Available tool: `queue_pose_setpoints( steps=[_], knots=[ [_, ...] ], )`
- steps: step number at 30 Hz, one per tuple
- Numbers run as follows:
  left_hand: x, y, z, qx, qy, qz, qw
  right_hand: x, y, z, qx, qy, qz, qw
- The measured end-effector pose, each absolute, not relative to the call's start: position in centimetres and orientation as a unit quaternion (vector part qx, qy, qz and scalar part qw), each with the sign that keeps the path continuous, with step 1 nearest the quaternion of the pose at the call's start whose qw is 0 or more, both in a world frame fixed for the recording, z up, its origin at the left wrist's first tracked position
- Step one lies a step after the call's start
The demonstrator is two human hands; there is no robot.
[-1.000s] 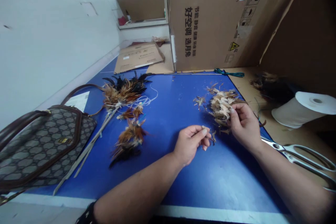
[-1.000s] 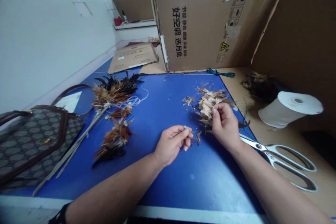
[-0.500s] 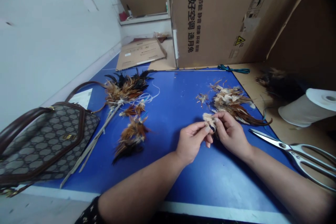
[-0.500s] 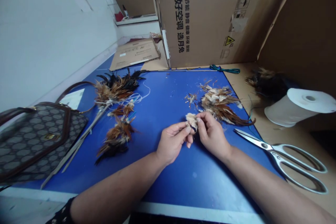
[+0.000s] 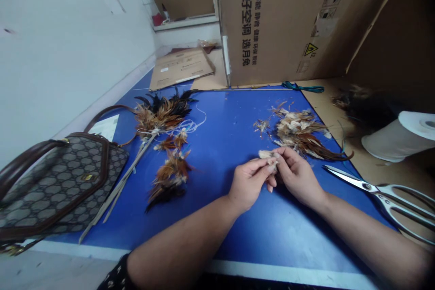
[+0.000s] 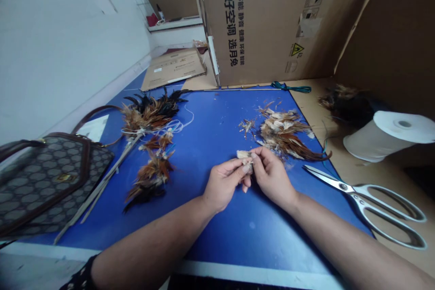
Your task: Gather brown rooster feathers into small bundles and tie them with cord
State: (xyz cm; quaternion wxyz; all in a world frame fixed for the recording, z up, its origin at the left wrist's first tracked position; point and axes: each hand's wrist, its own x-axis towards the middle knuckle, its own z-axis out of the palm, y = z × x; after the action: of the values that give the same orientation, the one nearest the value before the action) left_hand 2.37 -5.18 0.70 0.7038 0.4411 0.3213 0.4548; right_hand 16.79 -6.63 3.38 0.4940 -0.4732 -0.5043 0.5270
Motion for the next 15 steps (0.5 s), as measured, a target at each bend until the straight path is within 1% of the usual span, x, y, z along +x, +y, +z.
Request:
queue_pose_setpoints(
  steps=[4, 11, 15],
  knots=[
    [2.31, -5.19, 0.33, 0.452, 0.317, 0.458, 0.697, 16.52, -6.68, 3.32, -0.473, -0.468, 0.553, 0.502],
    [2.23, -5.18, 0.52, 0.476, 0.305, 0.464, 0.682, 16.65, -6.61, 2.87, -0.473, -0.475, 0.555, 0.493],
    [2.16, -5.35, 0.67, 0.509, 0.305, 0.466, 0.657, 16.53, -6.68, 2.94, -0.474, -0.47, 0.558, 0.492]
  ],
)
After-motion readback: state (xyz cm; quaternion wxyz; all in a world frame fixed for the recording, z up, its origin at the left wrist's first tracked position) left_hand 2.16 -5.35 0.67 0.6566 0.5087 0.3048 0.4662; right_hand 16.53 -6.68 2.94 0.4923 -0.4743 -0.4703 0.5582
